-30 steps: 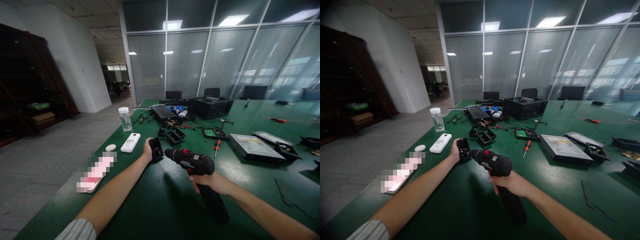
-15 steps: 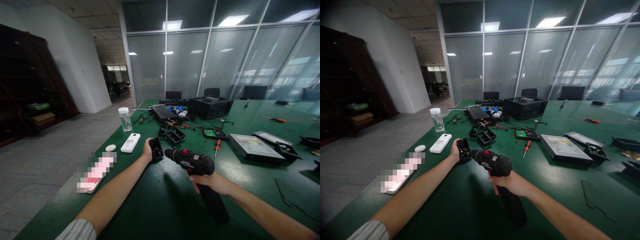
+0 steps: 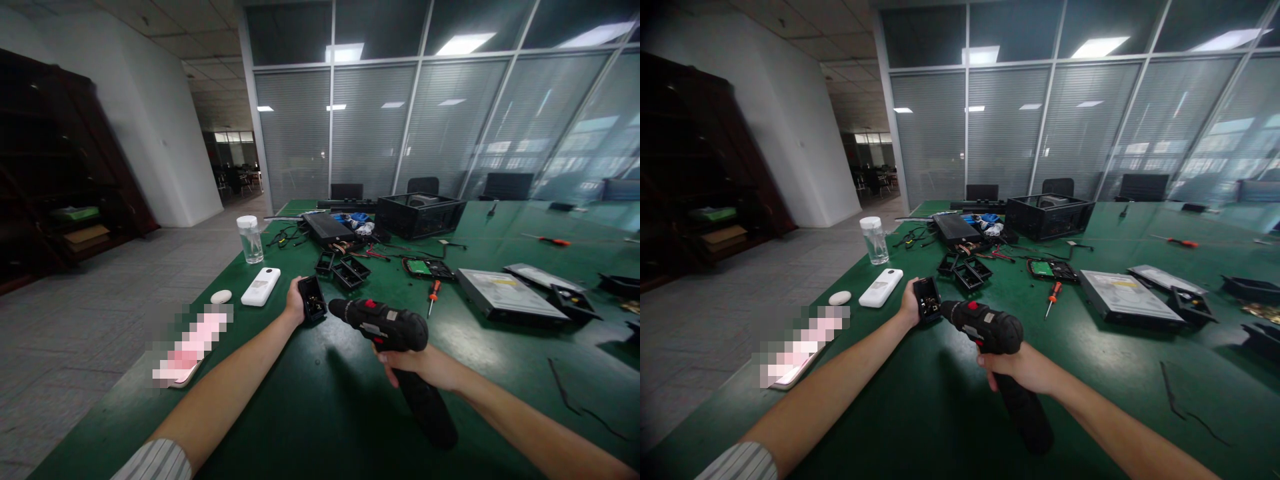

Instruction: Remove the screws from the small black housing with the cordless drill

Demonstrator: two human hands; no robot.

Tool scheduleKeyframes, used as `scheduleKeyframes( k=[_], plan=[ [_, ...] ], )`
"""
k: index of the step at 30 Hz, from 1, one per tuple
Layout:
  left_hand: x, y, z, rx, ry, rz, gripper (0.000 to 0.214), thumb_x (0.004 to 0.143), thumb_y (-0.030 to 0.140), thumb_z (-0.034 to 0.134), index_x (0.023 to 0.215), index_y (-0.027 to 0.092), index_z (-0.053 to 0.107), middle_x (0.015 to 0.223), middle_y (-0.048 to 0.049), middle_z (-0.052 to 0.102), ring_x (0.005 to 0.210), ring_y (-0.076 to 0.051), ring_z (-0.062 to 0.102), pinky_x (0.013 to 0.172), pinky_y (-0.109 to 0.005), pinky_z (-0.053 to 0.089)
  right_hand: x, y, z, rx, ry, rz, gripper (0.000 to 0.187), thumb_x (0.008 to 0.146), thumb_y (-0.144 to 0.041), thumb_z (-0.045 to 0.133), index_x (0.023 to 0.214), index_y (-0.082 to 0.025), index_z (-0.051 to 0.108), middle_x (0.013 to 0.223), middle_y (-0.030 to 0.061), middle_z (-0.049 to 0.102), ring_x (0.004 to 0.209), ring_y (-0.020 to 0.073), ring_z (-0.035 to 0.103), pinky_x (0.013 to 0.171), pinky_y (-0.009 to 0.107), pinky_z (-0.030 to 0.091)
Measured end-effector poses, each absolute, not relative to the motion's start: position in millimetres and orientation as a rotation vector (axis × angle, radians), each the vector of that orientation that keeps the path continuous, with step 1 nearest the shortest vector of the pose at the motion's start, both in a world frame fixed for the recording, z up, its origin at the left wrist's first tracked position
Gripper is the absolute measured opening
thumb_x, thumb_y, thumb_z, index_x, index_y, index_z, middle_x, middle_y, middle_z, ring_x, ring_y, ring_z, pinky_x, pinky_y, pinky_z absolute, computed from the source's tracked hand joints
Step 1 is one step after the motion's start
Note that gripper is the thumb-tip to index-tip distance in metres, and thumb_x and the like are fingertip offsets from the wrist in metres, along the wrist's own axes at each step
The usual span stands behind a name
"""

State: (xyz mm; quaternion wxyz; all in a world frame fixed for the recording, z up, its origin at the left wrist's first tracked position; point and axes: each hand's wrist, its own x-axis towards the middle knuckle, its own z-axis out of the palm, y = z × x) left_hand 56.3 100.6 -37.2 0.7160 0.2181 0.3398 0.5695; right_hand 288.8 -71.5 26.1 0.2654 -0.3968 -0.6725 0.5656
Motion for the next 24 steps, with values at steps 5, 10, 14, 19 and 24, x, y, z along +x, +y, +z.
scheduleKeyframes(
  k=[5,10,14,19,24],
  plan=[
    [56.3,100.8,-37.3,0.479,0.737,1.247,0.034,0.076,0.049,0.047,0.078,0.017,0.059,0.061,-0.0045,0.060,0.052,-0.020,0.059,0.054,-0.034,0.048,288.1,-71.7,25.7,-1.112,-1.788,1.529,0.026,0.079,-0.038,0.059,0.089,-0.015,0.051,0.054,-0.0026,0.058,0.050,0.0137,0.053,0.054,0.027,0.037],
    [56.8,100.8,-36.9,0.461,0.731,1.263,0.033,0.076,0.048,0.048,0.077,0.017,0.059,0.060,-0.0038,0.059,0.052,-0.020,0.059,0.055,-0.034,0.048,288.1,-70.6,25.1,-1.063,-1.791,1.530,0.024,0.080,-0.037,0.059,0.088,-0.015,0.052,0.057,-0.0026,0.058,0.051,0.0132,0.054,0.055,0.027,0.038],
    [57.2,100.1,-36.1,0.458,0.739,1.275,0.032,0.077,0.047,0.048,0.078,0.017,0.059,0.060,-0.0034,0.059,0.052,-0.020,0.059,0.054,-0.034,0.048,289.1,-70.9,24.8,-1.080,-1.794,1.537,0.023,0.081,-0.036,0.059,0.087,-0.015,0.052,0.056,-0.0023,0.058,0.051,0.0131,0.054,0.056,0.027,0.038],
    [57.4,98.8,-34.4,0.433,0.749,1.261,0.034,0.077,0.048,0.048,0.079,0.017,0.060,0.060,-0.0038,0.059,0.052,-0.020,0.059,0.055,-0.034,0.049,289.0,-73.7,27.2,-1.080,-1.794,1.530,0.025,0.080,-0.038,0.059,0.089,-0.016,0.052,0.055,-0.0028,0.057,0.053,0.0143,0.055,0.055,0.028,0.039],
    [57.0,98.8,-34.7,0.453,0.741,1.264,0.033,0.076,0.048,0.049,0.079,0.017,0.059,0.060,-0.0039,0.059,0.052,-0.020,0.059,0.054,-0.034,0.048,286.0,-75.0,32.5,-1.137,-1.790,1.526,0.029,0.077,-0.042,0.060,0.086,-0.016,0.051,0.055,-0.0026,0.057,0.052,0.0153,0.055,0.055,0.028,0.039]
  ],
)
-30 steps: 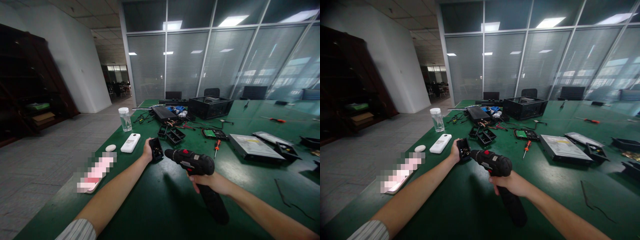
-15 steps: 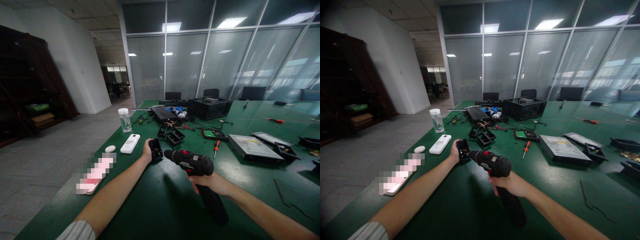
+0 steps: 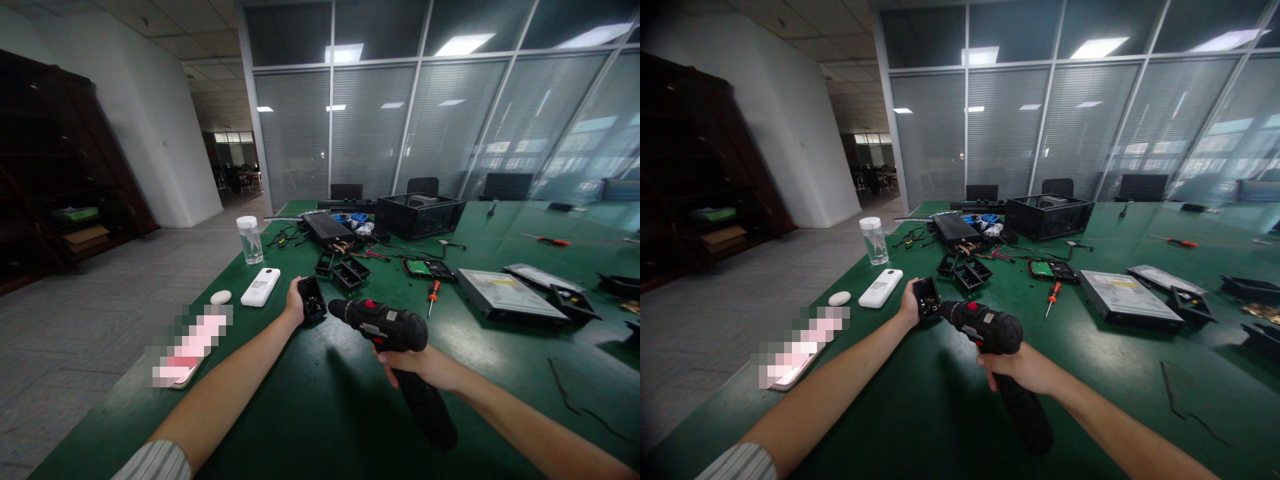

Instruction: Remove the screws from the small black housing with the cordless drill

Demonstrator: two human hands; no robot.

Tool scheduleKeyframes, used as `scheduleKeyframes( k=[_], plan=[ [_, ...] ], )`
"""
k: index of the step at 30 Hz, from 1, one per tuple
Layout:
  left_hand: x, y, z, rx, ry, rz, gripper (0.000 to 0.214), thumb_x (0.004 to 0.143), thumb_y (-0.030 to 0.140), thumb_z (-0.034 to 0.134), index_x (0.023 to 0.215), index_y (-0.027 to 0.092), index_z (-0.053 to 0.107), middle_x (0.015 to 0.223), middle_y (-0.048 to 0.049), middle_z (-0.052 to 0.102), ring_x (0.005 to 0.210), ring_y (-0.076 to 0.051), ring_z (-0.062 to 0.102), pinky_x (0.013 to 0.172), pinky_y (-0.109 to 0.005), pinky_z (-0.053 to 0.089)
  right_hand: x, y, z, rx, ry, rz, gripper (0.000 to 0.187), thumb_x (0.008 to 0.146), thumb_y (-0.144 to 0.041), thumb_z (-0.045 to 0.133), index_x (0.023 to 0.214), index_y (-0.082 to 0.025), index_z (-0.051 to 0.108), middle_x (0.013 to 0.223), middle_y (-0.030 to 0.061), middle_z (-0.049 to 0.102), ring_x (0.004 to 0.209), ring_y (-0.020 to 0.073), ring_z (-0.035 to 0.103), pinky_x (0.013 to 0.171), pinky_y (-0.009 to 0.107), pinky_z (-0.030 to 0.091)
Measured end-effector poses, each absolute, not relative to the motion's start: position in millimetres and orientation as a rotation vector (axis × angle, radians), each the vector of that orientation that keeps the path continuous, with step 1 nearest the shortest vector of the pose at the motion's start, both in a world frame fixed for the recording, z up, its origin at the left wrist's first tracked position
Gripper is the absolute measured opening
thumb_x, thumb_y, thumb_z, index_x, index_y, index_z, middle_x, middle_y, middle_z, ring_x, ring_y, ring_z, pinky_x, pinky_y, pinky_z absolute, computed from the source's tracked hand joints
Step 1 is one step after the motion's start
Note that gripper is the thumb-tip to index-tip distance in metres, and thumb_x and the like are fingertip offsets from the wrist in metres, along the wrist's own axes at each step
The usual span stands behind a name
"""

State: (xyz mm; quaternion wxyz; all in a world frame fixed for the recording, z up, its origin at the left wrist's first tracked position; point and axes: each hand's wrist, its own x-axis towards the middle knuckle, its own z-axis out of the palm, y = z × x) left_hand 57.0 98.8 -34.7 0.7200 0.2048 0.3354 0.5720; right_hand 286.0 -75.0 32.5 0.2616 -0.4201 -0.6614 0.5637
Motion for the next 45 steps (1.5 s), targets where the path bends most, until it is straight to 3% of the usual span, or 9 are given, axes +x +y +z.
scheduleKeyframes(
  k=[45],
  plan=[
    [57.0,99.9,-35.4,0.421,0.737,1.259,0.033,0.076,0.048,0.049,0.080,0.016,0.060,0.060,-0.0033,0.059,0.050,-0.019,0.058,0.052,-0.032,0.048,286.2,-72.9,30.0,-1.124,-1.777,1.532,0.032,0.076,-0.045,0.062,0.088,-0.016,0.052,0.056,-0.0034,0.057,0.050,0.0146,0.055,0.054,0.028,0.041]
  ],
)
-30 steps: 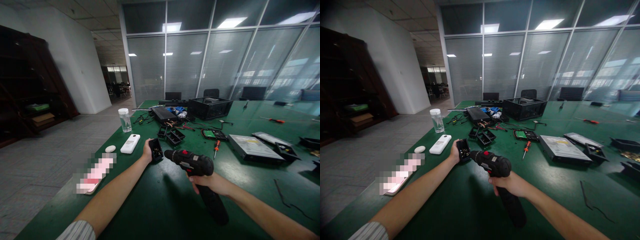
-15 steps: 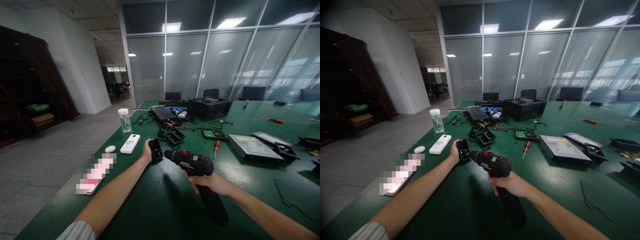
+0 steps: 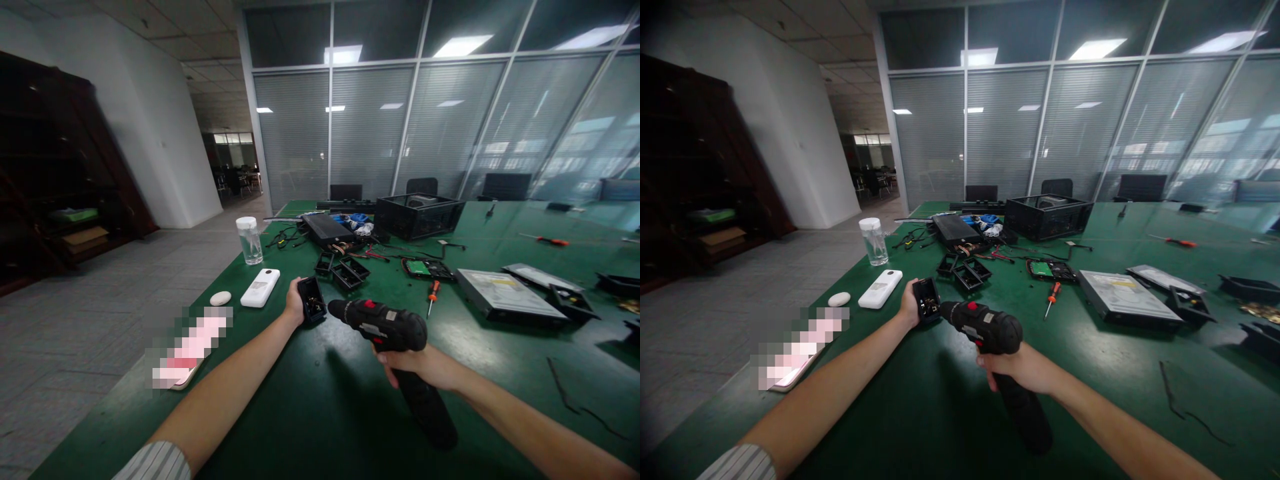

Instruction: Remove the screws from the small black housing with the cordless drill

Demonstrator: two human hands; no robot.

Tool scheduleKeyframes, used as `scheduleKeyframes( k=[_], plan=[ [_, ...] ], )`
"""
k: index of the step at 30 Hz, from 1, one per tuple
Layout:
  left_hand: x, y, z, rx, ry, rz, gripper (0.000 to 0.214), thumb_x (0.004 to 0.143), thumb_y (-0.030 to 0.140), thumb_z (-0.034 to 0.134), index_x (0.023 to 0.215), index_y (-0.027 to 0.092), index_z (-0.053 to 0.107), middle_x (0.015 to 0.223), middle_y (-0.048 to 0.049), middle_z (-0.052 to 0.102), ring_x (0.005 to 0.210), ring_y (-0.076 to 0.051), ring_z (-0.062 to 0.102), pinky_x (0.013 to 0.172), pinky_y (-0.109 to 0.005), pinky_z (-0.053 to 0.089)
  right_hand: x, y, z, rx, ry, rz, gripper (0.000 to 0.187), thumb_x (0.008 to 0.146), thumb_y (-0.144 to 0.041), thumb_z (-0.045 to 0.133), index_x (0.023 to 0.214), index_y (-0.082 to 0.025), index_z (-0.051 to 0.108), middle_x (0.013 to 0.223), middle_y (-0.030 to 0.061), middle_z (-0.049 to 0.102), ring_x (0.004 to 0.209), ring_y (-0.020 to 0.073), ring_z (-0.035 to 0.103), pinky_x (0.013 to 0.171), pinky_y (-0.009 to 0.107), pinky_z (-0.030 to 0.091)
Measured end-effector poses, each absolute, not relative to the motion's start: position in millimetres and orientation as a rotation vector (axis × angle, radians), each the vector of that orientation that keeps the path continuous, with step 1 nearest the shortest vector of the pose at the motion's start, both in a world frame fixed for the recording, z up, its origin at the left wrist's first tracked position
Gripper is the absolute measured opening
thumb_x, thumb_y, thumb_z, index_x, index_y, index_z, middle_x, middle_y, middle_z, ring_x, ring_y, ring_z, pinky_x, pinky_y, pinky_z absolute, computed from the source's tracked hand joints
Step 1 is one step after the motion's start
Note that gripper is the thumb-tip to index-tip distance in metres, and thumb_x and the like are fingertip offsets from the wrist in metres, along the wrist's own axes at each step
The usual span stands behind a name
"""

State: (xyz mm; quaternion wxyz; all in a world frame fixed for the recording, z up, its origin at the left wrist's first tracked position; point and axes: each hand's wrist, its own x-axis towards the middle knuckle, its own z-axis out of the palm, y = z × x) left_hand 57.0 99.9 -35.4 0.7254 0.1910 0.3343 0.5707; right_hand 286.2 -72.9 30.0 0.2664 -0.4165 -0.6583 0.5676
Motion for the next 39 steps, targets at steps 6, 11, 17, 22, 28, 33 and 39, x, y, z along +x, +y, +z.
scheduleKeyframes(
  k=[6,11,17,22,28,33,39],
  plan=[
    [56.4,98.5,-35.0,0.427,0.749,1.255,0.034,0.076,0.048,0.049,0.081,0.017,0.060,0.061,-0.0036,0.060,0.052,-0.020,0.059,0.053,-0.033,0.048,286.0,-73.5,31.6,-1.096,-1.778,1.523,0.034,0.076,-0.046,0.062,0.089,-0.017,0.051,0.057,-0.0035,0.056,0.052,0.0154,0.056,0.055,0.029,0.042],
    [56.5,98.6,-35.2,0.438,0.741,1.260,0.034,0.076,0.048,0.049,0.081,0.017,0.060,0.061,-0.0038,0.060,0.052,-0.020,0.059,0.054,-0.034,0.049,286.6,-73.4,30.3,-1.071,-1.765,1.544,0.032,0.077,-0.043,0.062,0.091,-0.016,0.052,0.057,-0.0037,0.057,0.051,0.0146,0.056,0.055,0.029,0.041],
    [57.0,99.4,-35.9,0.456,0.728,1.271,0.033,0.076,0.048,0.049,0.079,0.017,0.059,0.061,-0.0037,0.059,0.052,-0.020,0.059,0.054,-0.034,0.048,289.6,-72.3,26.6,-1.067,-1.752,1.548,0.034,0.078,-0.040,0.063,0.099,-0.016,0.052,0.063,-0.0040,0.057,0.051,0.0135,0.056,0.055,0.027,0.041],
    [57.0,100.0,-36.6,0.471,0.743,1.285,0.032,0.076,0.047,0.049,0.079,0.017,0.059,0.060,-0.0032,0.059,0.052,-0.020,0.059,0.053,-0.033,0.048,290.6,-71.6,24.2,-1.078,-1.756,1.556,0.037,0.078,-0.043,0.062,0.101,-0.016,0.052,0.059,-0.0039,0.057,0.052,0.0143,0.057,0.052,0.026,0.040],
    [56.6,101.4,-38.2,0.470,0.747,1.285,0.032,0.075,0.048,0.050,0.078,0.017,0.058,0.060,-0.0028,0.058,0.051,-0.019,0.058,0.052,-0.032,0.047,288.2,-71.7,24.3,-1.044,-1.726,1.568,0.035,0.077,-0.042,0.064,0.098,-0.016,0.051,0.059,-0.0043,0.057,0.051,0.0137,0.056,0.052,0.026,0.040],
    [56.4,101.6,-38.0,0.471,0.750,1.281,0.032,0.075,0.048,0.050,0.078,0.017,0.059,0.061,-0.0038,0.059,0.052,-0.020,0.059,0.052,-0.033,0.048,289.5,-71.6,24.0,-1.047,-1.734,1.565,0.033,0.077,-0.042,0.064,0.094,-0.016,0.051,0.060,-0.0037,0.057,0.050,0.0133,0.056,0.052,0.026,0.041],
    [56.1,100.8,-37.2,0.466,0.743,1.274,0.032,0.075,0.048,0.050,0.078,0.017,0.059,0.061,-0.0038,0.059,0.051,-0.020,0.059,0.052,-0.033,0.048,289.6,-71.1,24.1,-1.057,-1.780,1.537,0.029,0.079,-0.041,0.061,0.090,-0.016,0.052,0.057,-0.0035,0.056,0.050,0.0134,0.055,0.053,0.027,0.040]
  ],
)
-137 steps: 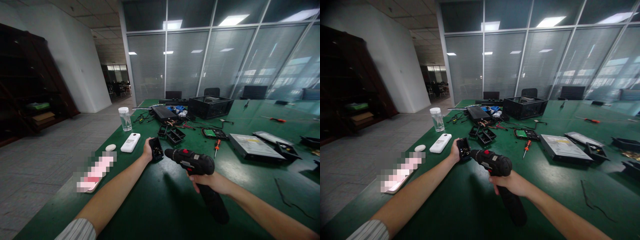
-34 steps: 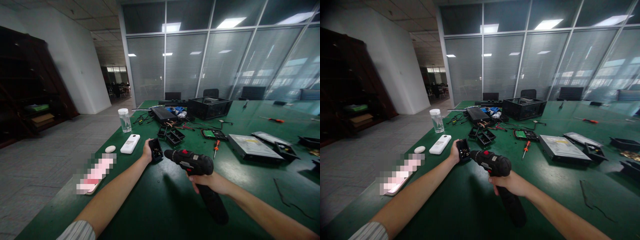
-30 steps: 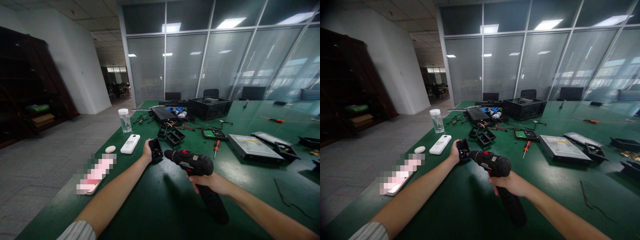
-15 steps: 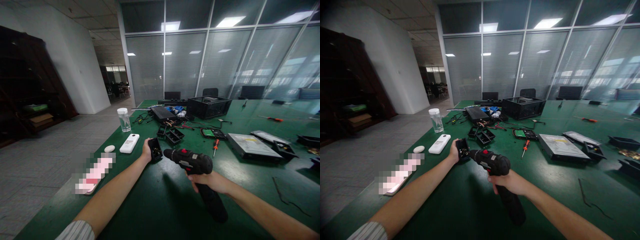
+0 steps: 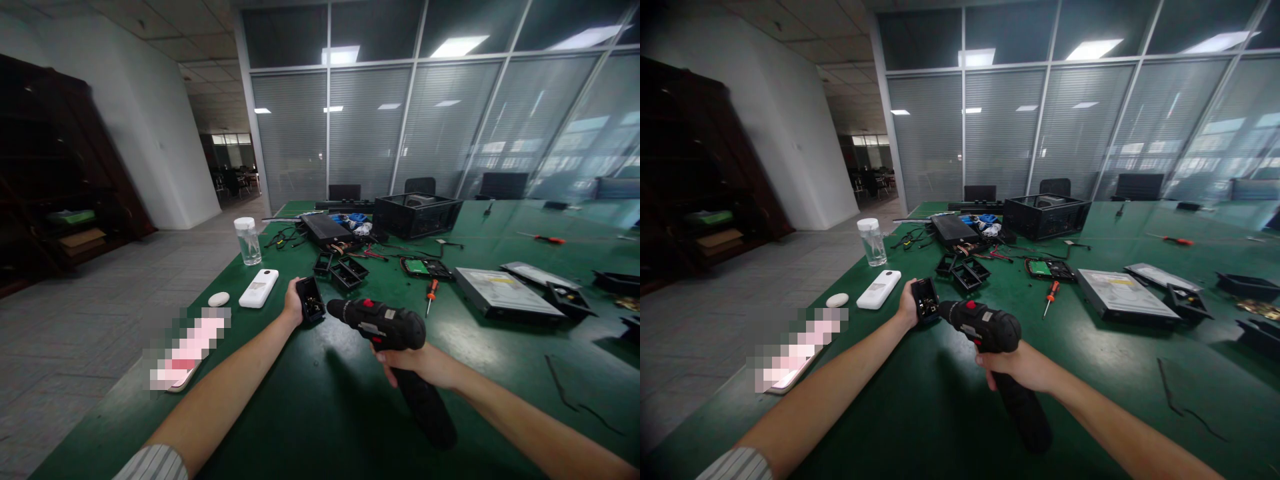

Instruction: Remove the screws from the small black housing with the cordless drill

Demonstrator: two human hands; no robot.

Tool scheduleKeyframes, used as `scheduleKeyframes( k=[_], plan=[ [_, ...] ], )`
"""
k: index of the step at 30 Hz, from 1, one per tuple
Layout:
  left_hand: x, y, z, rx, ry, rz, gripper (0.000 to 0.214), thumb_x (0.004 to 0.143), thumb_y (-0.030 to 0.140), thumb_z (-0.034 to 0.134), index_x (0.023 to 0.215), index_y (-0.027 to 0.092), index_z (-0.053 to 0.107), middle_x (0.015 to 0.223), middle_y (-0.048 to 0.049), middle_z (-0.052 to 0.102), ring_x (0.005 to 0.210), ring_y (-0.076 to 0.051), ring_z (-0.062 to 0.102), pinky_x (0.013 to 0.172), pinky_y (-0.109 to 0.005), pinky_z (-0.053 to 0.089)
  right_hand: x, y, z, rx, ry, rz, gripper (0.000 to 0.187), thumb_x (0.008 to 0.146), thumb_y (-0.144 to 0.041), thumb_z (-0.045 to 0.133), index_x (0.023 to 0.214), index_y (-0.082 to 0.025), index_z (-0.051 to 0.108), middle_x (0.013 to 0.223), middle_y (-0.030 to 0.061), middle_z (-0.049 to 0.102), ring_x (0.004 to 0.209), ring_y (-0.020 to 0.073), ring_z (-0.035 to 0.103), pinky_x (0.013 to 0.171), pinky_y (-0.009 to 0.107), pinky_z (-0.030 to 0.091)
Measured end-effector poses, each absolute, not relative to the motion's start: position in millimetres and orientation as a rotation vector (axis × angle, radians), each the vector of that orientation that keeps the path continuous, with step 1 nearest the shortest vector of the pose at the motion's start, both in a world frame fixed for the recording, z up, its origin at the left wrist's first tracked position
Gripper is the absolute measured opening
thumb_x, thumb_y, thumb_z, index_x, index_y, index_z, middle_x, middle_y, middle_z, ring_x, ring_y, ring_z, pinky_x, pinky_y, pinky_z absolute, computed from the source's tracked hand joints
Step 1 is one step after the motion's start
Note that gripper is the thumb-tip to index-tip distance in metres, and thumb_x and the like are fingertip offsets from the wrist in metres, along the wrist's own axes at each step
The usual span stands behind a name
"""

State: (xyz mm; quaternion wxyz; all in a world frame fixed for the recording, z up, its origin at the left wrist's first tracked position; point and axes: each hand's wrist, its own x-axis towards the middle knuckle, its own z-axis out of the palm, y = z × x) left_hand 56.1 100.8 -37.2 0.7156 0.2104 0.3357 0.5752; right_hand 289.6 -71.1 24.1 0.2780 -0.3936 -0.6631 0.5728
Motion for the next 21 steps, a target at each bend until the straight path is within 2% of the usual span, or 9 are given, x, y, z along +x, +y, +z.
scheduleKeyframes(
  k=[5,11,16,21],
  plan=[
    [56.3,99.9,-36.5,0.461,0.731,1.270,0.032,0.075,0.047,0.049,0.079,0.017,0.059,0.061,-0.0039,0.059,0.053,-0.021,0.060,0.053,-0.034,0.049,288.5,-70.0,24.0,-1.060,-1.788,1.548,0.025,0.080,-0.039,0.060,0.084,-0.017,0.051,0.057,-0.0029,0.057,0.052,0.0134,0.055,0.053,0.026,0.038],
    [56.4,95.2,-31.4,0.465,0.731,1.271,0.033,0.075,0.048,0.049,0.078,0.017,0.059,0.060,-0.0038,0.059,0.051,-0.021,0.059,0.053,-0.034,0.049,286.6,-70.9,28.2,-1.072,-1.749,1.569,0.029,0.078,-0.040,0.062,0.090,-0.016,0.051,0.058,-0.0032,0.058,0.050,0.0130,0.055,0.052,0.025,0.036],
    [57.5,93.3,-28.2,0.454,0.718,1.293,0.031,0.075,0.046,0.050,0.078,0.016,0.060,0.057,-0.0019,0.057,0.049,-0.018,0.057,0.052,-0.032,0.048,288.3,-70.9,27.7,-1.045,-1.781,1.551,0.026,0.080,-0.038,0.061,0.086,-0.015,0.051,0.057,-0.0032,0.056,0.051,0.0123,0.054,0.055,0.026,0.038],
    [57.0,97.3,-32.6,0.459,0.739,1.275,0.032,0.076,0.047,0.049,0.078,0.017,0.059,0.059,-0.0029,0.058,0.050,-0.020,0.058,0.052,-0.033,0.048,288.2,-71.0,27.1,-1.038,-1.767,1.578,0.026,0.078,-0.040,0.062,0.084,-0.017,0.050,0.059,-0.0036,0.055,0.052,0.0131,0.055,0.052,0.025,0.038]
  ],
)
